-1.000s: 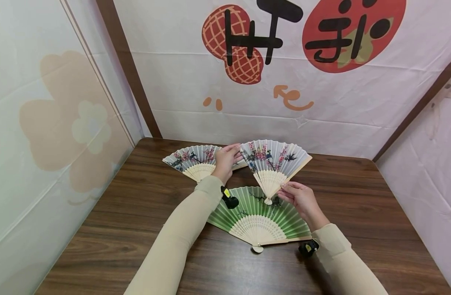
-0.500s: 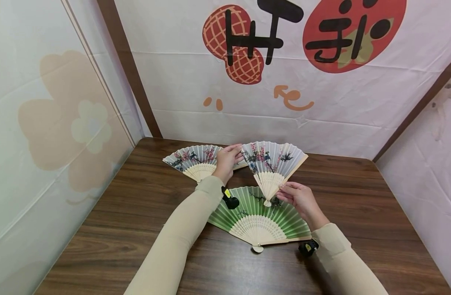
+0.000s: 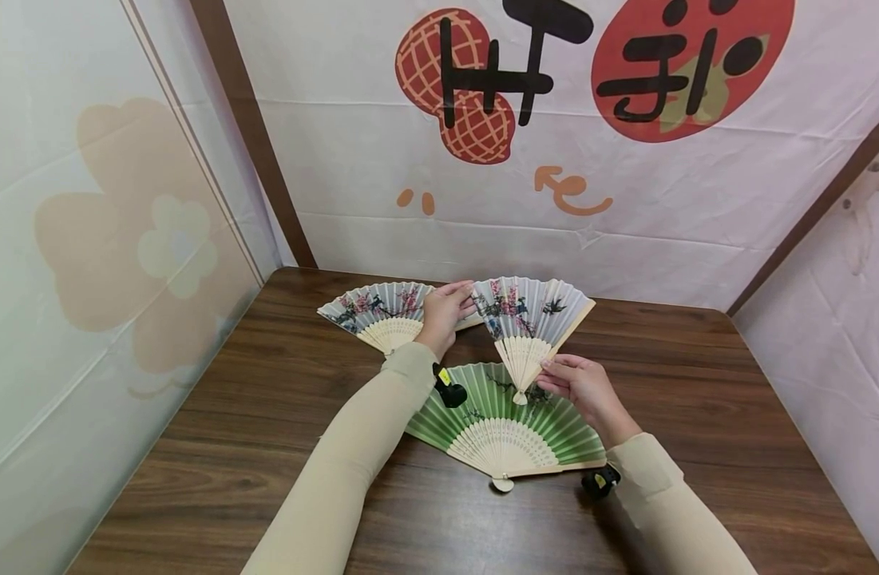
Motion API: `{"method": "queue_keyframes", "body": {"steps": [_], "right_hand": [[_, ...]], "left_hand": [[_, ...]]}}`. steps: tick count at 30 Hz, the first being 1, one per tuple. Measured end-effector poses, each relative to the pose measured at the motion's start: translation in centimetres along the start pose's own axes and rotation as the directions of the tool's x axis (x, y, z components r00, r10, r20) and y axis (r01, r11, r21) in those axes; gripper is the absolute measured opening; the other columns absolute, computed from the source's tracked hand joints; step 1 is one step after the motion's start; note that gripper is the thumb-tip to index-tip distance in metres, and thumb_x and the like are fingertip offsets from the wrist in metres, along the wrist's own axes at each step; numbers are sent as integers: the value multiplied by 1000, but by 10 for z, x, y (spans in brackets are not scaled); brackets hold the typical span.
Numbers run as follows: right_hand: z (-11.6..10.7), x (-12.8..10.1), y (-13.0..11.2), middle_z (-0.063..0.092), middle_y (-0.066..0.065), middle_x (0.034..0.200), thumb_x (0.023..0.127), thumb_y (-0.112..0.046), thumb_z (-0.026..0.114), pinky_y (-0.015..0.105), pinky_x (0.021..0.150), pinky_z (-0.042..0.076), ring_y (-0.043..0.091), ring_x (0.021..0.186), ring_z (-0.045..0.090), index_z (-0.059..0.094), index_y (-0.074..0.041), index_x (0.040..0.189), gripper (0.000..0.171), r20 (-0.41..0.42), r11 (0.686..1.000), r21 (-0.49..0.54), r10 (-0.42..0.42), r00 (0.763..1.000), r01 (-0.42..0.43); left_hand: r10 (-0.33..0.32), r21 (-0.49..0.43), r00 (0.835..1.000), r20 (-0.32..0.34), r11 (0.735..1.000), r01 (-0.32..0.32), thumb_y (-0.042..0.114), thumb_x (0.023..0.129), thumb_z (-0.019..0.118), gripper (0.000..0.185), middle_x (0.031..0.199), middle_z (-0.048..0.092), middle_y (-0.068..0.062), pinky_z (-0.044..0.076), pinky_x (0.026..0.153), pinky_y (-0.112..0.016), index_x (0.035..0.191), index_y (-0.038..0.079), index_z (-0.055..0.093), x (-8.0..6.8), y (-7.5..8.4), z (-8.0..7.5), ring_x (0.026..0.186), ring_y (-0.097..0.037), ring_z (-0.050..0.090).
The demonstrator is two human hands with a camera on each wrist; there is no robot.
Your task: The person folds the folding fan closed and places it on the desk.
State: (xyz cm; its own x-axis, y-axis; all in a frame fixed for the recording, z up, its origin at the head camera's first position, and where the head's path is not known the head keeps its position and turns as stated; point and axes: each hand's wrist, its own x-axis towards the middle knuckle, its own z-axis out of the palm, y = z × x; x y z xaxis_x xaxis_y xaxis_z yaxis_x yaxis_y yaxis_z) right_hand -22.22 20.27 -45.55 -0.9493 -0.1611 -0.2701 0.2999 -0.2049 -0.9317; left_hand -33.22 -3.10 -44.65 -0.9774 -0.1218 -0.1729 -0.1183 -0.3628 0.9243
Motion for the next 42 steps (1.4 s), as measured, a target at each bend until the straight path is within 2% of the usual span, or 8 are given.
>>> {"method": "queue_keyframes", "body": {"steps": [9,17,22,26,30,35,38,42], "right_hand": [[0,0,-1,74,-1,80,99,-2,57,22,78,63,10,75,74,68,-11,89,17,21,1000,-14,13,1000,-13],[0,1,-1,73,-1,78,98,-3,59,22,78,63,10,74,73,69,-12,87,18,7,1000,-8,26,1000,-26],[0,2,0,73,-2,79,99,-3,57,22,79,62,9,75,72,70,-14,85,22,-6,999,3,35,999,-35],[0,2,1,71,-4,83,101,-4,55,23,85,61,7,81,72,69,-15,86,24,7,1000,12,29,1000,-29],[1,2,2,71,-5,85,102,-4,52,22,86,61,6,83,71,69,-16,86,26,17,999,27,26,1000,-26],[2,2,3,73,-4,81,102,-3,51,20,80,62,6,77,72,70,-16,85,29,2,998,54,33,999,-33],[3,2,4,73,-4,80,102,-2,52,20,78,62,7,76,72,70,-15,85,28,-4,998,64,31,1000,-31],[3,1,4,74,-3,80,101,-2,53,20,78,62,7,76,72,70,-15,86,27,-3,997,68,25,1000,-25]], "left_hand": [[-7,9,1000,4,1000,7,11,97,66,27,123,69,-20,62,88,-34,120,-2,70,-2,2,2,81,-10,70],[-9,-6,1000,18,1000,9,10,96,66,30,121,69,-20,63,85,-32,123,-4,67,-2,2,4,74,-7,69],[-10,-16,1000,9,1000,10,9,96,66,26,116,71,-18,63,82,-31,119,-2,70,-1,1,4,72,-7,68],[-19,-9,1000,16,1000,19,11,96,66,27,122,69,-19,62,89,-34,120,-1,70,-1,1,4,85,-15,71],[-5,-5,1000,21,1000,5,12,96,67,28,116,72,-16,62,89,-35,120,-2,70,-3,1,3,93,-20,72],[9,-18,1000,21,1000,-9,10,95,67,25,108,74,-12,63,84,-33,116,-2,71,-5,0,3,81,-15,71],[-5,-21,1000,22,1000,6,10,95,67,25,107,74,-12,63,83,-32,117,-1,71,-2,-2,4,76,-11,69],[-22,-32,1000,18,999,22,9,95,67,24,96,74,-6,64,77,-28,117,-1,71,0,-3,4,71,-9,68]]}}
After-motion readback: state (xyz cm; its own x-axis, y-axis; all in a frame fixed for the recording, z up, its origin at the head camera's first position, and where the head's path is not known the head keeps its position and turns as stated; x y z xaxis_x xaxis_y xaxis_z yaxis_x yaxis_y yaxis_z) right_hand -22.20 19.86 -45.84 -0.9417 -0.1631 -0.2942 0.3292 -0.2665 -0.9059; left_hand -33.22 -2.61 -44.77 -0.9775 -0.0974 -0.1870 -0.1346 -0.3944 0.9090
